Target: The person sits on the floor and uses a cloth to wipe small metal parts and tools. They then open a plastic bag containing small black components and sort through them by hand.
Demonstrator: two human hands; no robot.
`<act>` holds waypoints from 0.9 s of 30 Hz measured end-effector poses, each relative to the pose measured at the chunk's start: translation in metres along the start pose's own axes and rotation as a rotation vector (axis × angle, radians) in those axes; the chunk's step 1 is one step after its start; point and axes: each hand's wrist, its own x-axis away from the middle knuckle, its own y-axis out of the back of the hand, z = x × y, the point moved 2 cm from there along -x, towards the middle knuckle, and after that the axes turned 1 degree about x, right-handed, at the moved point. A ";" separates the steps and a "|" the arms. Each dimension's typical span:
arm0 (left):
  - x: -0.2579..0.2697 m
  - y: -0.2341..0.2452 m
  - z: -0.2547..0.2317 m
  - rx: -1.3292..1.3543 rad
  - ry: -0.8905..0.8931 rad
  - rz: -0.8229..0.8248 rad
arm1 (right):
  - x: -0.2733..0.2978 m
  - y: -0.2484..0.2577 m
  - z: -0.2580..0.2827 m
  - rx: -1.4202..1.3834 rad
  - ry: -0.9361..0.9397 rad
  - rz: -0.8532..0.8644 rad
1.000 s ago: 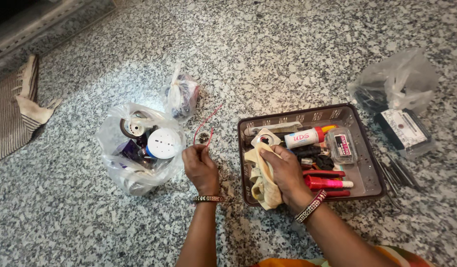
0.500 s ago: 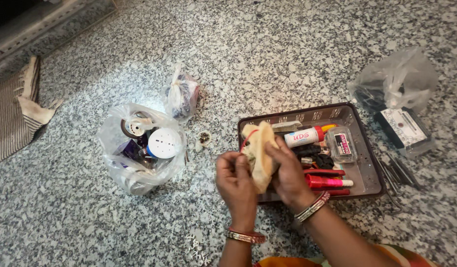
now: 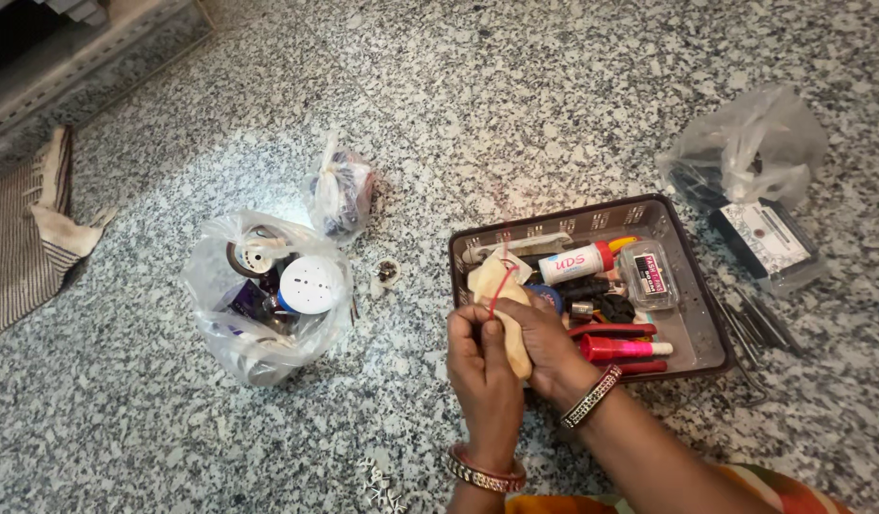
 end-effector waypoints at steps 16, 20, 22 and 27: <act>0.042 0.029 0.028 0.530 0.123 -0.106 | -0.014 0.020 0.031 -0.093 0.207 -0.214; 0.033 0.049 0.017 0.611 0.170 -0.156 | -0.015 0.030 0.047 -0.114 0.248 -0.260; 0.031 0.052 0.014 0.607 0.189 -0.152 | -0.017 0.032 0.046 -0.157 0.243 -0.239; 0.021 0.057 0.009 0.635 0.122 -0.182 | -0.028 0.055 0.060 -0.177 0.286 -0.323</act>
